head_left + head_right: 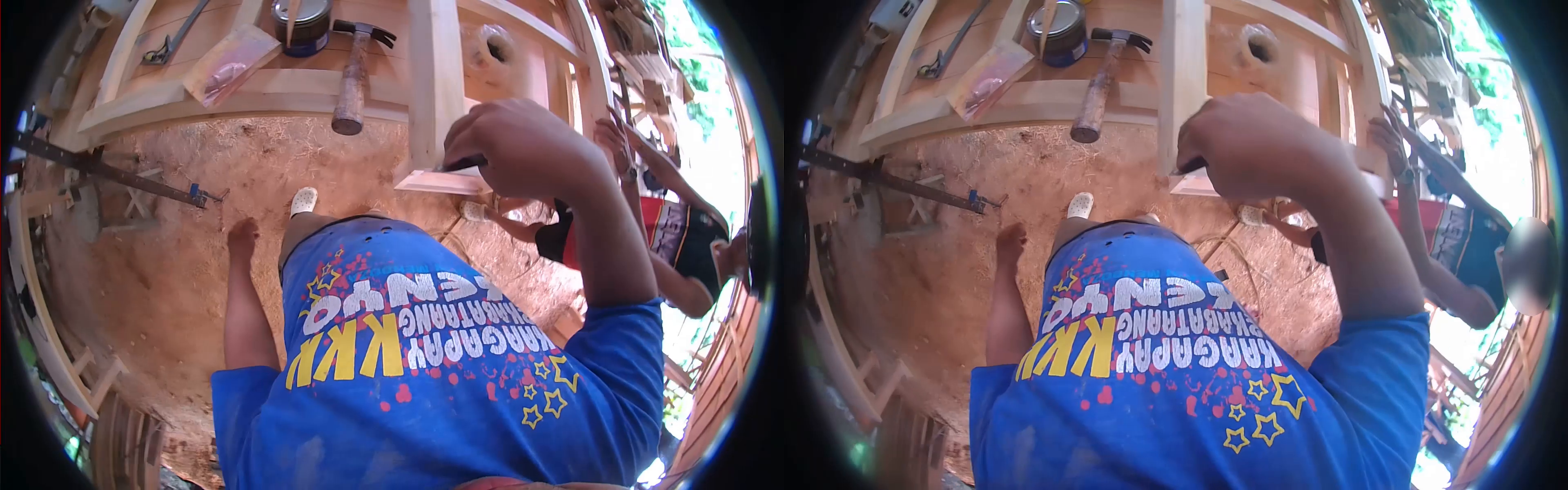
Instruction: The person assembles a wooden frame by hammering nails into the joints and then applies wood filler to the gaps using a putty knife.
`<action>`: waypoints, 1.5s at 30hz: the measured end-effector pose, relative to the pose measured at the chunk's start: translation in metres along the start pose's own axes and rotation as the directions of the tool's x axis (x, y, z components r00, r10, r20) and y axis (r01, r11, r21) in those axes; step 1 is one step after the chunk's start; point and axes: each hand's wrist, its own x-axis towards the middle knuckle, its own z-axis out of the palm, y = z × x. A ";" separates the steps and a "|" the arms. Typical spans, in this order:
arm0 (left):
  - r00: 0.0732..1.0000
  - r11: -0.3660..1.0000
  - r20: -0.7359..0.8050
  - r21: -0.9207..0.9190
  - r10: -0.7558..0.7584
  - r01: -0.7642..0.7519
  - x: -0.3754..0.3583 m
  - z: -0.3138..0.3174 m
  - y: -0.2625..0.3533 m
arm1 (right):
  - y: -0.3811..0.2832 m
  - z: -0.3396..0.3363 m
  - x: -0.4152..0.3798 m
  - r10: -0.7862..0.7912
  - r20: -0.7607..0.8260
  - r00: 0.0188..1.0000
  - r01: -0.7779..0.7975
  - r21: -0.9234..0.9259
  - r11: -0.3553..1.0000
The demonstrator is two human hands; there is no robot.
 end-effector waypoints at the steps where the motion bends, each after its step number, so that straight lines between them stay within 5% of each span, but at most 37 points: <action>1: 0.997 0.994 0.057 0.098 -0.059 0.053 -0.005 0.007 -0.009 | 0.001 0.003 -0.005 0.030 0.011 0.999 -0.030 -0.001 1.000; 5: 0.958 0.951 0.284 0.306 -0.046 -0.045 -0.015 0.037 -0.080 | 0.004 0.000 -0.006 0.082 0.010 0.997 -0.082 0.002 0.997; 6: 0.920 0.724 0.391 0.625 0.034 -0.292 -0.025 0.039 -0.066 | 0.004 0.000 -0.008 0.082 0.000 0.997 -0.082 0.017 0.997; 7: 0.911 0.702 0.406 0.626 0.077 -0.338 -0.024 0.042 -0.073 | 0.002 0.000 -0.014 0.102 0.013 0.995 -0.102 0.033 0.994; 9: 0.960 0.861 0.277 0.480 0.034 -0.169 -0.040 0.031 -0.040 | 0.000 -0.002 -0.032 0.156 0.024 0.988 -0.157 0.064 0.985; 11: 0.995 0.980 0.091 0.195 -0.047 0.029 -0.048 0.033 0.002 | 0.009 0.009 -0.056 0.156 -0.276 0.948 -0.093 0.226 0.970; 13: 0.966 0.923 -0.013 0.297 0.259 -0.244 -0.040 0.014 0.048 | 0.019 0.028 -0.085 0.189 -0.508 0.840 -0.008 0.337 0.942; 15: 0.825 0.795 -0.145 0.402 0.546 -0.455 -0.037 0.002 0.121 | 0.025 0.062 -0.119 0.255 -0.677 0.691 0.053 0.399 0.915; 17: 0.657 0.688 -0.245 0.422 0.713 -0.590 -0.059 0.007 0.225 | 0.014 0.105 -0.152 0.464 -0.608 0.644 0.148 0.694 0.705; 19: 0.586 0.630 -0.232 0.258 0.777 -0.733 -0.091 0.020 0.322 | -0.005 0.163 -0.167 0.653 -0.490 0.578 0.412 0.866 0.284; 21: 0.499 0.510 -0.119 0.099 0.859 -0.854 -0.105 0.046 0.390 | -0.023 0.218 -0.166 0.748 -0.363 0.555 0.659 0.741 -0.128; 25: 0.241 0.275 0.332 -0.059 0.912 -0.960 -0.151 0.150 0.487 | -0.052 0.268 -0.158 0.844 -0.336 0.418 0.849 0.474 -0.232; 28: 0.118 0.130 0.766 0.045 0.632 -0.990 -0.221 0.233 0.511 | -0.065 0.281 -0.171 0.895 -0.279 0.347 0.916 0.305 -0.260; 30: -0.233 -0.211 0.825 -0.142 0.514 -0.967 -0.226 0.287 0.494 | -0.068 0.287 -0.196 0.923 -0.246 0.297 0.944 0.220 -0.245; 32: -0.237 -0.295 0.896 -0.127 0.376 -0.947 -0.230 0.323 0.472 | -0.072 0.313 -0.219 0.959 -0.189 0.212 0.949 0.275 -0.156; 33: -0.273 -0.384 0.891 -0.124 0.362 -0.915 -0.232 0.344 0.465 | -0.072 0.326 -0.233 0.949 -0.215 0.229 0.970 0.135 -0.203; 34: -0.273 -0.474 0.903 -0.091 0.332 -0.876 -0.232 0.352 0.459 | -0.072 0.325 -0.253 0.959 -0.164 0.229 0.958 0.212 -0.193; 39: -0.058 -0.282 0.931 0.050 0.361 -0.958 -0.258 0.357 0.466 | -0.052 0.337 -0.308 0.973 -0.208 0.099 0.976 0.212 -0.054; 42: -0.062 -0.271 0.923 0.047 0.379 -0.961 -0.263 0.356 0.468 | -0.038 0.328 -0.316 0.970 -0.241 0.047 0.973 0.231 0.010; 45: -0.067 -0.282 0.922 0.047 0.380 -0.958 -0.260 0.355 0.467 | -0.024 0.318 -0.305 0.961 -0.260 0.098 0.940 0.341 -0.004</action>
